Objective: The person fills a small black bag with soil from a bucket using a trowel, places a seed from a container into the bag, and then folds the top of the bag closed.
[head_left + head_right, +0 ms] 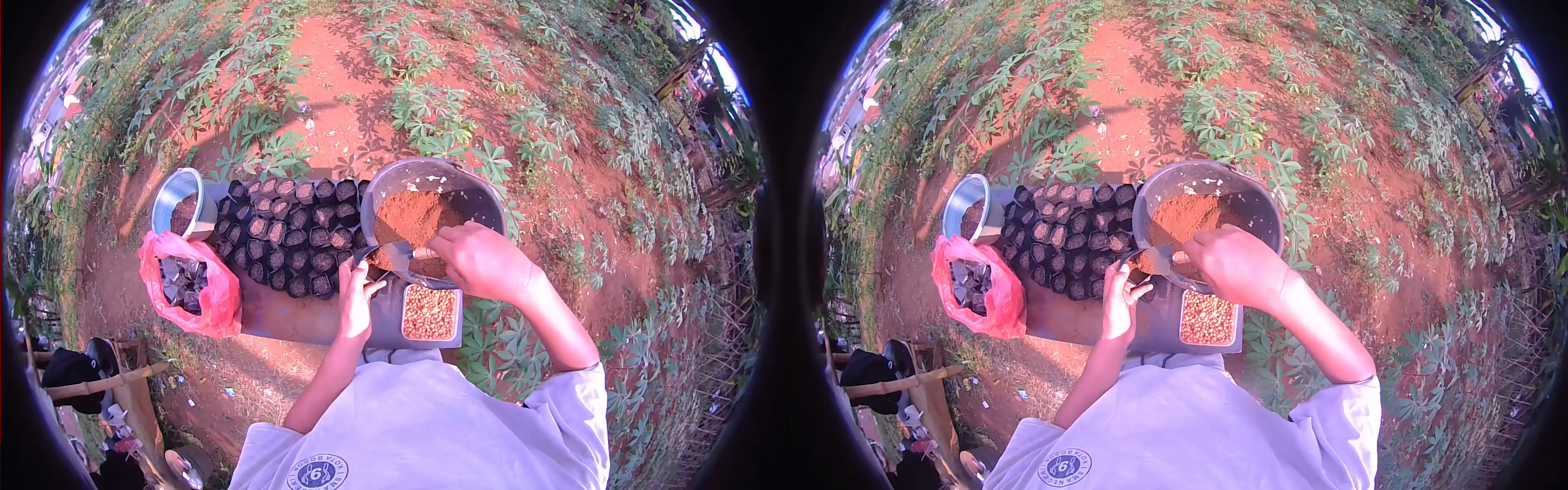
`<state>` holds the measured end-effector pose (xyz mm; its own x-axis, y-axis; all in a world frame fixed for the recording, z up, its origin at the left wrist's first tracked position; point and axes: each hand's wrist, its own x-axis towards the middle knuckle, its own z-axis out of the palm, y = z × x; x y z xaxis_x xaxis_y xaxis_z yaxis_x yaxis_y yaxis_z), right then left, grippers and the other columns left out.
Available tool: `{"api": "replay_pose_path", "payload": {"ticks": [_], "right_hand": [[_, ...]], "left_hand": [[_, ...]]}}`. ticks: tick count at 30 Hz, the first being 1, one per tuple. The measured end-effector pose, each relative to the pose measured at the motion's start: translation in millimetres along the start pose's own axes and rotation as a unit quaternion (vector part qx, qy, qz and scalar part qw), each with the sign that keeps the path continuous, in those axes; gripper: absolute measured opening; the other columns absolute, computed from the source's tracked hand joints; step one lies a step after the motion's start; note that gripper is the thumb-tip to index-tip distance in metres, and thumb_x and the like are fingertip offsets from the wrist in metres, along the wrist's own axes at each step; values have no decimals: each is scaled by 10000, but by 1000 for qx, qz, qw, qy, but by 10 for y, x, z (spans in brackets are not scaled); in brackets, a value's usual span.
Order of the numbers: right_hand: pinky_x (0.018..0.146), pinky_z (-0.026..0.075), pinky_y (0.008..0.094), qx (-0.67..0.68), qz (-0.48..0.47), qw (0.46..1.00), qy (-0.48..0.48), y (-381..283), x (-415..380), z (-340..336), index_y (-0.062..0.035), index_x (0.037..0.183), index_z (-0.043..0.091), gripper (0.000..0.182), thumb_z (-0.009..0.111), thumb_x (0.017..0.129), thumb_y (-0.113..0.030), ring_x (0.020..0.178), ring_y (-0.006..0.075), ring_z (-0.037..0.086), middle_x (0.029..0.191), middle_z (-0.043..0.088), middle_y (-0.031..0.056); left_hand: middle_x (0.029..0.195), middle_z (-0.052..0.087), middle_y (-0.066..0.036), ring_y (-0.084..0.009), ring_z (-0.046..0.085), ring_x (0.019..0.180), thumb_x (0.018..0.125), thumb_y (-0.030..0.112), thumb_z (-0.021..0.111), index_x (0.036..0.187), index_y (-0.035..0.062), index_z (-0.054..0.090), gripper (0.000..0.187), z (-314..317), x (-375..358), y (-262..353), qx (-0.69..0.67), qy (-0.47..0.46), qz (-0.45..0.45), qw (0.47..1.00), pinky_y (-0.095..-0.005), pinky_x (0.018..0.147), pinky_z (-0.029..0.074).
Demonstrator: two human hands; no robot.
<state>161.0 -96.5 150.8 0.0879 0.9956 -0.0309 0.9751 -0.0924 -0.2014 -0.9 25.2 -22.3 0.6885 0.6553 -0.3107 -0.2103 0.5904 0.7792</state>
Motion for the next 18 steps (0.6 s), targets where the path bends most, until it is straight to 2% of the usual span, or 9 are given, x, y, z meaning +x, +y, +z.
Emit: {"api": "replay_pose_path", "payload": {"ticks": [1, 2, 5, 7, 10, 12, 13, 15, 18], "right_hand": [[764, 478, 407, -6, -14, 1000, -6, -16, 11, -8, -19, 915, 576, 196, 601, 727, -70, 810, 320, 630, 832, 605, 143], [764, 478, 407, -4, -14, 1000, -5, -30, 18, -13, -19, 915, 576, 196, 601, 727, -70, 810, 320, 630, 832, 605, 143], [744, 455, 416, -9, -29, 999, -21, -96, 33, -30, -19, 1006, 589, 264, 612, 750, -75, 799, 312, 600, 821, 585, 122], [761, 478, 391, -27, -42, 998, -28, -134, 55, -80, -24, 915, 603, 182, 583, 749, -96, 792, 291, 632, 821, 607, 123], [770, 474, 383, -21, -51, 998, -19, -159, 69, -121, -29, 928, 610, 208, 601, 732, -96, 800, 278, 630, 819, 605, 110], [777, 470, 384, -19, -47, 999, -12, -166, 55, -179, -26, 941, 610, 218, 610, 733, -93, 806, 278, 625, 822, 601, 109], [784, 466, 385, -15, -43, 999, -6, -163, 43, -214, -23, 953, 610, 229, 618, 734, -90, 812, 277, 621, 825, 597, 107], [789, 463, 387, -4, -26, 1000, 3, -135, 0, -294, -19, 981, 610, 249, 622, 740, -81, 824, 281, 617, 838, 595, 110], [798, 458, 390, 21, 4, 999, 46, 6, -87, -361, -15, 1034, 609, 283, 619, 756, -67, 843, 293, 614, 868, 596, 115]], "left_hand": [[1144, 586, -60, -139, 599, 1000, 972, 288, 483, 1266, 51, 452, 379, 3, -6, -4, -1, 10, -2, 1000, -337, 830, 538], [1051, 575, -32, -129, 594, 955, 973, 289, 483, 1276, 55, 443, 385, 10, -7, 1, 0, 15, -3, 1000, -343, 839, 532], [1008, 563, -21, -130, 592, 939, 973, 289, 483, 1285, 61, 433, 389, 31, -22, 29, -1, 15, -8, 1000, -345, 851, 525], [1044, 576, -34, -141, 595, 955, 975, 281, 477, 1287, 67, 429, 382, 15, -18, 15, -3, 16, -7, 1000, -343, 855, 520], [1129, 589, -60, -158, 603, 985, 977, 271, 471, 1288, 65, 431, 375, -18, 0, 25, 3, 24, -13, 1000, -349, 854, 520], [1235, 526, -65, -137, 540, 1077, 992, 287, 457, 1296, 62, 405, 383, -37, 0, 62, -9, -19, -23, 1000, -356, 873, 490], [1235, 526, -65, -137, 540, 1077, 992, 287, 457, 1296, 62, 405, 383, -49, 23, 67, -11, -19, -23, 999, -356, 873, 490], [1124, 605, -60, -161, 613, 975, 982, 284, 469, 1261, 70, 456, 352, -81, 60, 66, -22, 0, -3, 1000, -372, 851, 521], [1102, 623, -61, -190, 626, 971, 985, 302, 470, 1213, 83, 485, 316, -109, 119, 142, -51, 2, -7, 999, -383, 850, 519]]}}
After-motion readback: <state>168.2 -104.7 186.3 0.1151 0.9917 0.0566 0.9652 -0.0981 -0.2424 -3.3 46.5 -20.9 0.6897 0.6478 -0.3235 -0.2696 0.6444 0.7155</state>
